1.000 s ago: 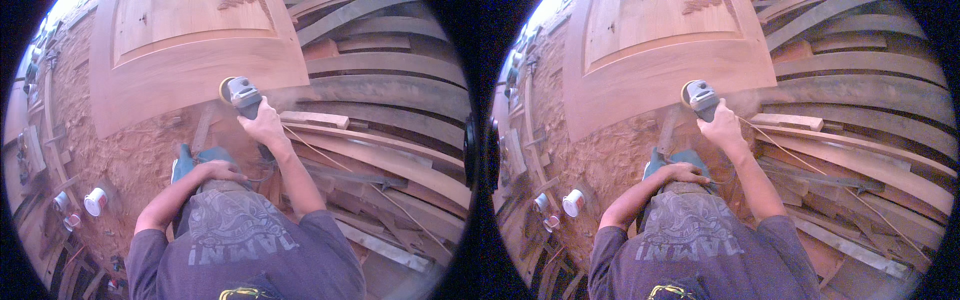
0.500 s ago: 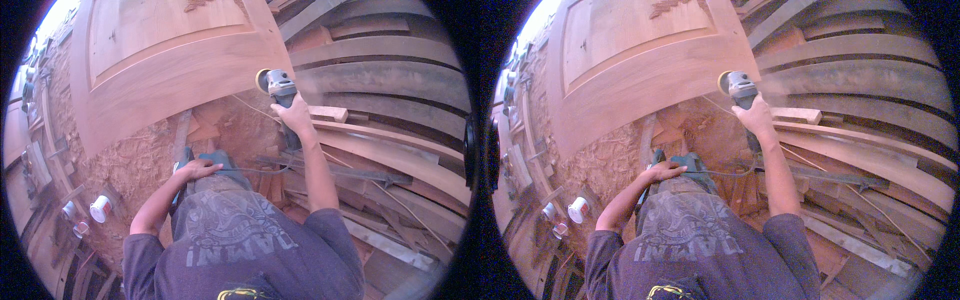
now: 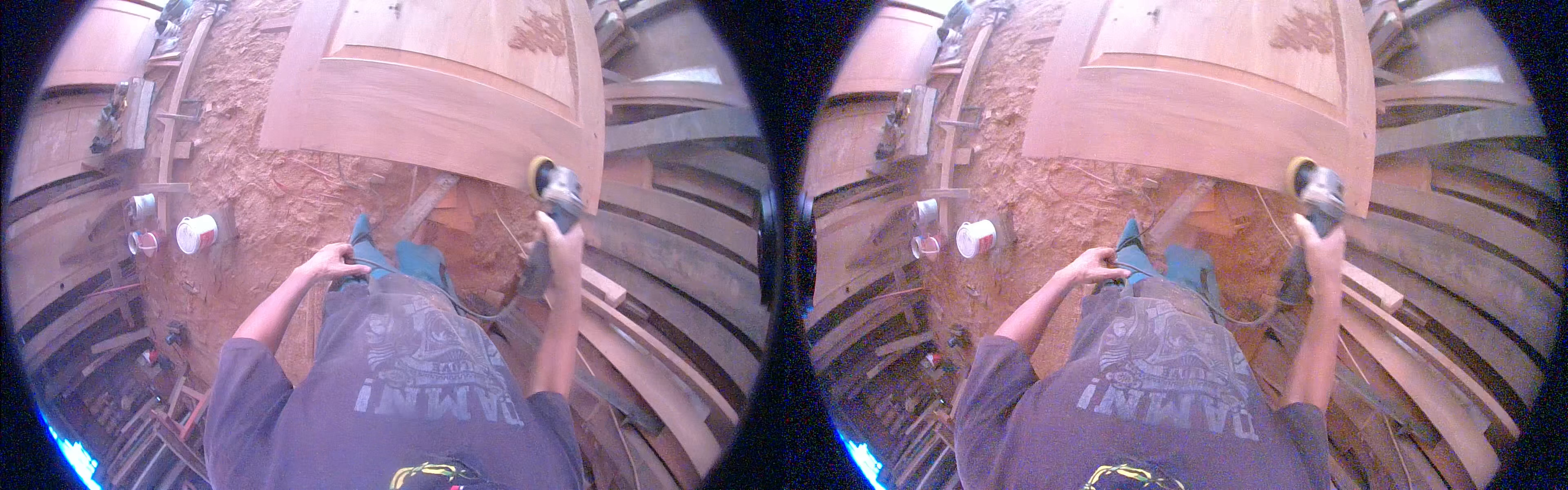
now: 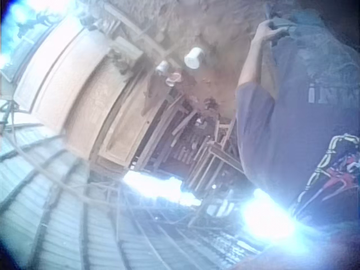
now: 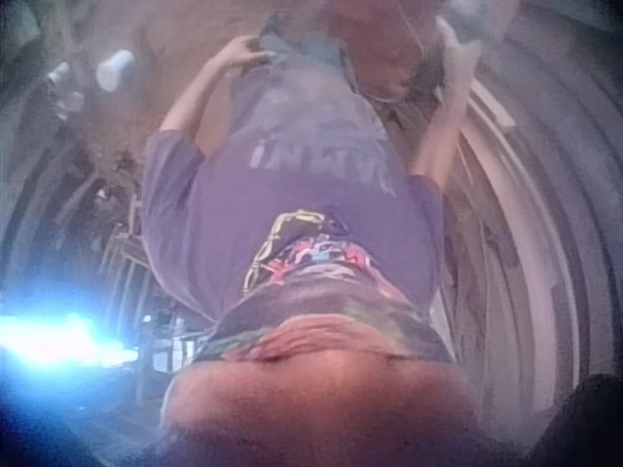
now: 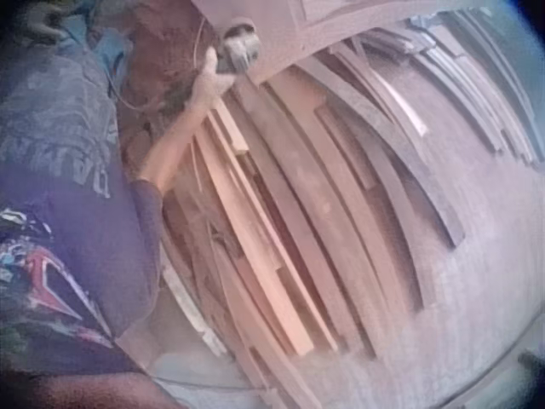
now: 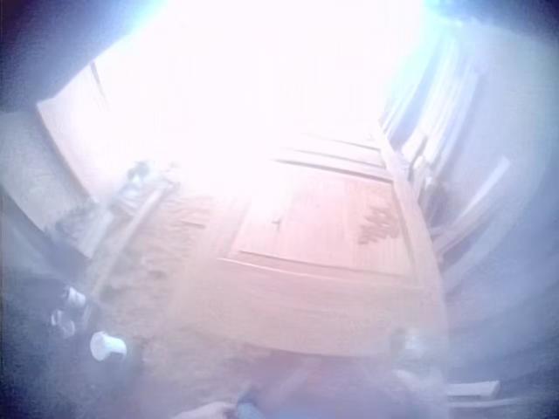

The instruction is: The person uses an orbital sander to smooth the surface of a wooden door panel. They move the sander across the flat and recessed areas of the door, occasionally adjusting the power cord with the left hand while sanding with the right.

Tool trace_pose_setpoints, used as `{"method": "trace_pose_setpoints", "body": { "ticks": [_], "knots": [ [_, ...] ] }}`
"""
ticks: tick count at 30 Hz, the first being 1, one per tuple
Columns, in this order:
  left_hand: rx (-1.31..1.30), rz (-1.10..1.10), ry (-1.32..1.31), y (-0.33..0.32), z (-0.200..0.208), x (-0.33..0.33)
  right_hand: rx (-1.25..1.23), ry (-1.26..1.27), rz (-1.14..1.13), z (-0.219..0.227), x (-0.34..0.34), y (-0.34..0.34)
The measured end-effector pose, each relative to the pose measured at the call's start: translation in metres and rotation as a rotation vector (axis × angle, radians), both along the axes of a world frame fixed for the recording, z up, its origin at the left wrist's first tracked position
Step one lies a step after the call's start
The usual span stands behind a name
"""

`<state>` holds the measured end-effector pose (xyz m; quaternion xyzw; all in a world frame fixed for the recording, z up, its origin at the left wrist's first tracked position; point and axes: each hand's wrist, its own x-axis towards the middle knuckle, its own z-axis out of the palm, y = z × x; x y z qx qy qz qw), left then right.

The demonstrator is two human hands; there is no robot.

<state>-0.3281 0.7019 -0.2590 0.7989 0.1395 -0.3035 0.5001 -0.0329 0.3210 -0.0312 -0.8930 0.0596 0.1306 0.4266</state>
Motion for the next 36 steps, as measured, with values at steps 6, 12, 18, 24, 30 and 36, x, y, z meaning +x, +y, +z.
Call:
{"method": "trace_pose_setpoints", "body": {
  "ticks": [6,12,18,24,30,36],
  "knots": [
    [0.162,0.335,0.023,0.015,-0.012,-0.079,-0.073,-0.085,0.563,-0.014,-0.026,0.185],
    [0.334,0.493,-0.018,0.029,-0.033,-0.146,-0.247,-0.043,0.844,-0.012,-0.074,0.337],
    [0.256,0.534,-0.016,0.031,-0.045,-0.161,-0.365,-0.010,0.741,-0.002,-0.070,0.300],
    [0.158,0.480,-0.049,0.050,-0.021,-0.099,-0.433,0.053,0.549,0.011,-0.060,0.233],
    [0.232,0.319,-0.153,0.045,-0.001,-0.044,-0.444,0.048,0.365,0.009,-0.042,0.161],
    [0.160,0.249,-0.130,0.014,0.028,0.000,-0.413,0.034,0.241,0.006,-0.012,0.073]
  ]
}}
